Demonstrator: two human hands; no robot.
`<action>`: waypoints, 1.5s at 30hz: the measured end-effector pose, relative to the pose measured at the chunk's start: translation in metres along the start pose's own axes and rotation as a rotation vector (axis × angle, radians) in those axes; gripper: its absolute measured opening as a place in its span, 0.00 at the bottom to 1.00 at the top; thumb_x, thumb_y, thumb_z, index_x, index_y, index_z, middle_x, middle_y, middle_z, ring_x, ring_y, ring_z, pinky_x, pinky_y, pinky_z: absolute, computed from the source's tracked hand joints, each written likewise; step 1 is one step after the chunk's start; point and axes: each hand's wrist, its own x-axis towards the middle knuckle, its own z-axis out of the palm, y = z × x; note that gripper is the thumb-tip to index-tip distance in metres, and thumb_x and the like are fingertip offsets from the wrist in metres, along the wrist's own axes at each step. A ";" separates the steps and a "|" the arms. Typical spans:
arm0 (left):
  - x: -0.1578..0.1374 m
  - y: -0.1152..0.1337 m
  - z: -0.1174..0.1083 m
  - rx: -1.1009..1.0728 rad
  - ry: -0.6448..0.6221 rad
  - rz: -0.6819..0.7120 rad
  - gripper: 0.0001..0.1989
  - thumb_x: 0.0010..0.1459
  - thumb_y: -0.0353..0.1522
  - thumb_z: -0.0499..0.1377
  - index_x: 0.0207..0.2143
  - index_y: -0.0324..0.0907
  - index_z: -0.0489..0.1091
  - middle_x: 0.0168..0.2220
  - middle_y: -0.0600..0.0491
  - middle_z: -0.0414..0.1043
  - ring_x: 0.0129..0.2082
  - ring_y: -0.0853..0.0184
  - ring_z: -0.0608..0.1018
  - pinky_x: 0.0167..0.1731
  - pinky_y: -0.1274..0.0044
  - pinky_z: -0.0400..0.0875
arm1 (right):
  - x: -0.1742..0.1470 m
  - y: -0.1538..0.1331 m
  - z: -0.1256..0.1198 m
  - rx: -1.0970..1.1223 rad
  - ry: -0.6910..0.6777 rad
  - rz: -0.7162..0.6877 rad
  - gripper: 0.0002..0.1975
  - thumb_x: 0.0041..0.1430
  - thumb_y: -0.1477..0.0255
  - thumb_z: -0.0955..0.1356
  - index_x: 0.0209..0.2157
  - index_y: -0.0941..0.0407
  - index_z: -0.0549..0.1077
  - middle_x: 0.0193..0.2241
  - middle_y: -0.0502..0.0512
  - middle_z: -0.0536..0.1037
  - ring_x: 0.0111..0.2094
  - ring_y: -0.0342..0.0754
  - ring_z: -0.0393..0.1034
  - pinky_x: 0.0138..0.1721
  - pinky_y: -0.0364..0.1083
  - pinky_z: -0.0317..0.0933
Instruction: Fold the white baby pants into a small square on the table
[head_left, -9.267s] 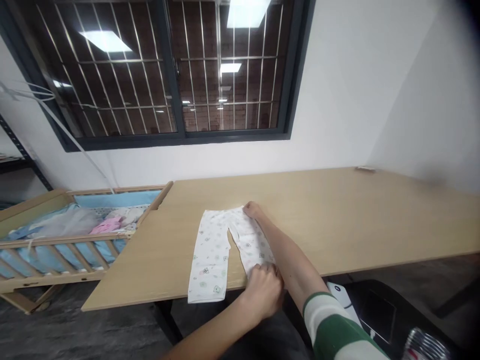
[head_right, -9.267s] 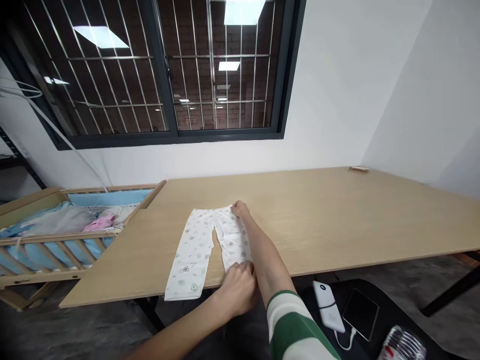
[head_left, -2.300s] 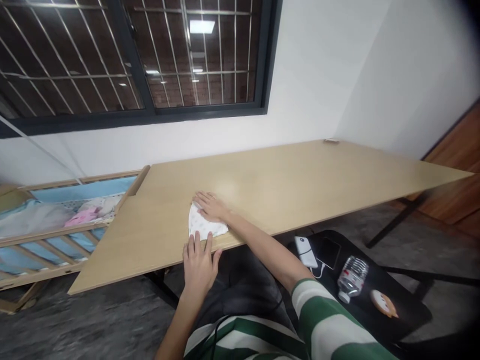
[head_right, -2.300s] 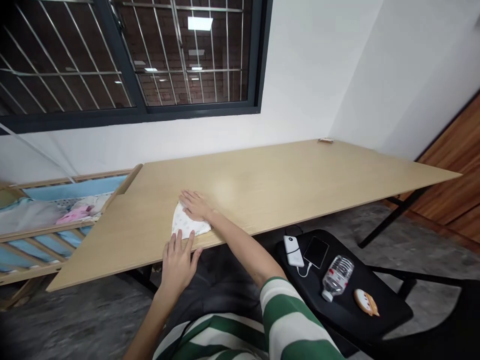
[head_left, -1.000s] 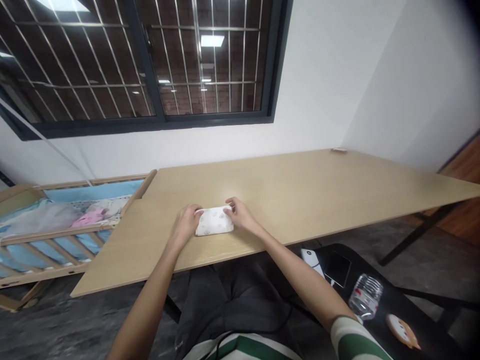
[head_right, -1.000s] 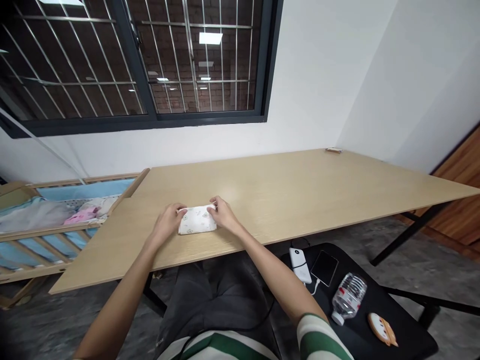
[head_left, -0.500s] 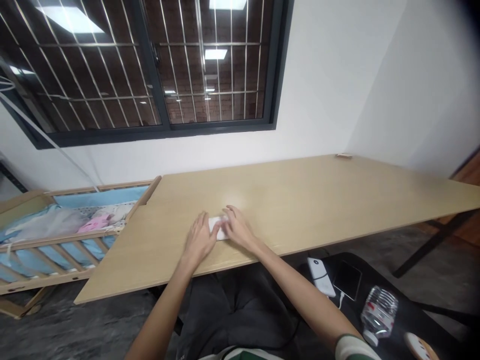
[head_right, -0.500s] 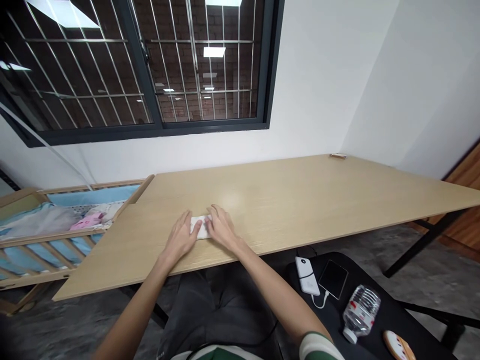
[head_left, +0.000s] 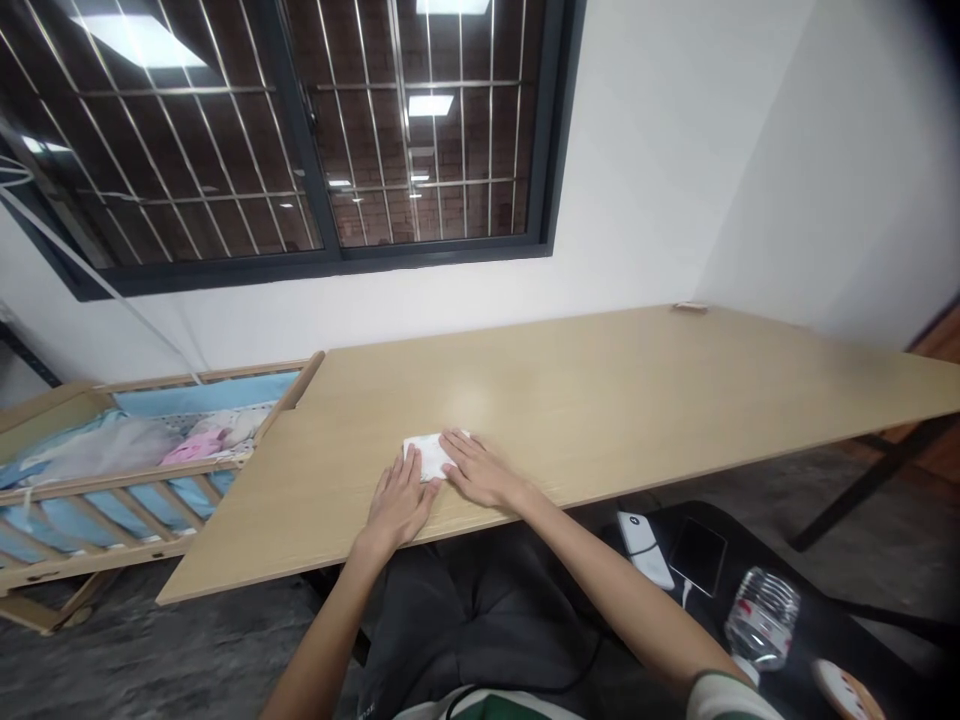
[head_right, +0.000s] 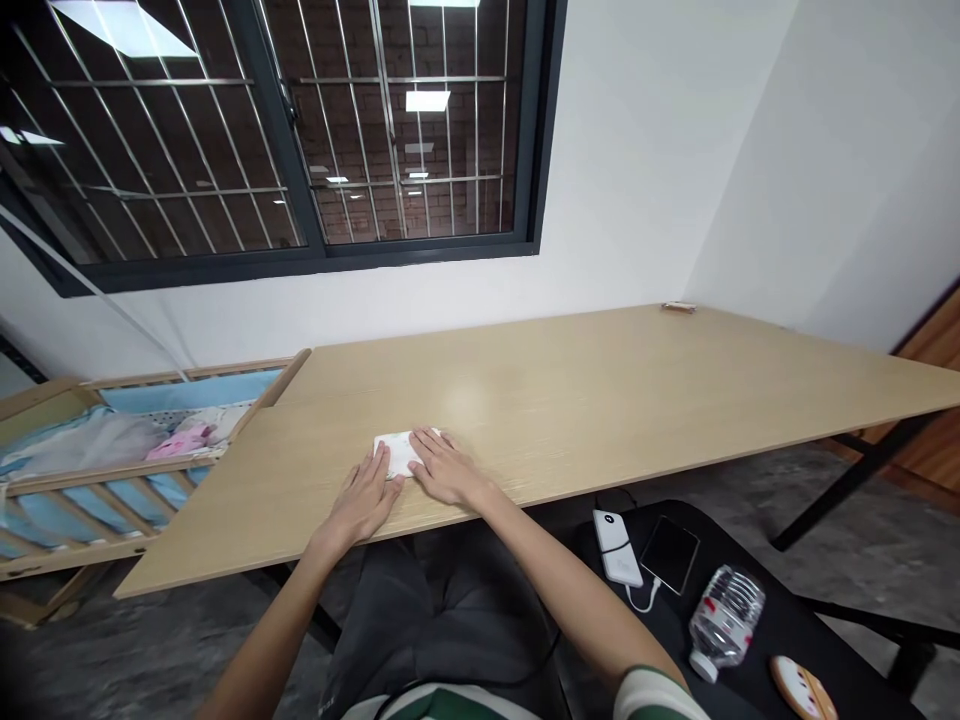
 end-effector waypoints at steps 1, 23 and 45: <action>-0.001 -0.002 0.000 0.001 -0.002 0.000 0.42 0.68 0.54 0.30 0.73 0.34 0.39 0.74 0.46 0.34 0.74 0.54 0.45 0.70 0.60 0.44 | -0.003 0.001 -0.001 0.007 -0.001 0.003 0.34 0.74 0.54 0.50 0.72 0.59 0.51 0.72 0.60 0.48 0.73 0.52 0.37 0.71 0.56 0.33; 0.022 0.003 -0.055 0.083 0.209 0.002 0.16 0.70 0.34 0.45 0.48 0.38 0.69 0.45 0.38 0.78 0.49 0.51 0.77 0.54 0.63 0.64 | 0.028 0.015 -0.023 0.229 0.212 -0.073 0.22 0.52 0.80 0.66 0.50 0.57 0.74 0.48 0.60 0.77 0.48 0.53 0.71 0.52 0.51 0.63; -0.024 0.022 -0.032 0.075 0.228 -0.260 0.19 0.70 0.40 0.47 0.53 0.39 0.67 0.46 0.38 0.78 0.47 0.49 0.79 0.44 0.64 0.69 | 0.084 0.019 0.006 0.450 0.152 0.106 0.20 0.58 0.75 0.71 0.52 0.59 0.70 0.51 0.64 0.72 0.49 0.51 0.72 0.51 0.51 0.68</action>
